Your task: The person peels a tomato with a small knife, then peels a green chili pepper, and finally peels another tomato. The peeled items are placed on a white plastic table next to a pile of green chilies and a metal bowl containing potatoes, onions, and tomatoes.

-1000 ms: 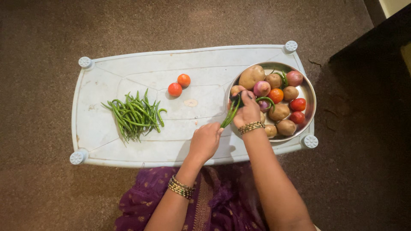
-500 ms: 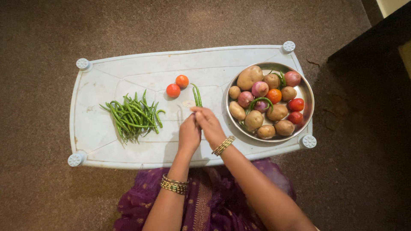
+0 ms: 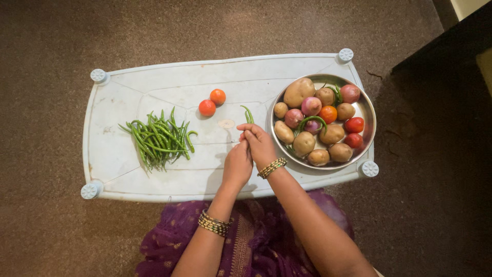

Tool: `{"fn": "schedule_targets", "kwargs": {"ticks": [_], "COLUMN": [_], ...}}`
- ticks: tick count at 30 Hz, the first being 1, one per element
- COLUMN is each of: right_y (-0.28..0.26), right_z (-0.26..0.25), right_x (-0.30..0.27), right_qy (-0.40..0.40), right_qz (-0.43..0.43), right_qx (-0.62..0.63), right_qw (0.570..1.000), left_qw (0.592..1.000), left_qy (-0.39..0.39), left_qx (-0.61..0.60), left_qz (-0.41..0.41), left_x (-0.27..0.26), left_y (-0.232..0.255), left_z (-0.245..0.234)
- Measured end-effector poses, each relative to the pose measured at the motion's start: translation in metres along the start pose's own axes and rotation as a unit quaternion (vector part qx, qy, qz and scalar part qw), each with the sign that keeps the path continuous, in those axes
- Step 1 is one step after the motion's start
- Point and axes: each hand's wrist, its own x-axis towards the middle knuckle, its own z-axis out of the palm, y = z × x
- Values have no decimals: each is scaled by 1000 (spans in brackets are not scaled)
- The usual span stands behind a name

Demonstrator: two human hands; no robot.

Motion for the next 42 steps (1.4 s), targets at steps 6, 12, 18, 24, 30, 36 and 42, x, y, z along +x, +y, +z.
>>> {"fn": "schedule_targets", "kwargs": {"ticks": [6,12,18,24,30,36,42], "right_y": [-6,-16,-19,-30,-46,-64,-21], "right_z": [-13,-18,-31,-45,-59,-73,-42], "right_x": [9,11,17,24,25,20,20], "right_qy": [20,50,60,97,104,136,0], "right_qz": [15,38,22,14,-16,8,38], "right_qx": [36,69,106,133,232,280,271], "right_qw": [999,996,992,986,967,950,962], "left_qw": [999,998,997,994,992,995,999], "left_qy": [-21,-40,-44,-67,-74,-66,-5], "left_qx": [24,39,52,60,63,43,17], "left_qz": [4,8,36,56,83,62,33], "left_x": [-4,-6,-8,-13,-16,-13,-4], "left_y": [9,14,18,25,25,14,-15], "left_z": [3,2,1,-1,-1,1,-2]}}
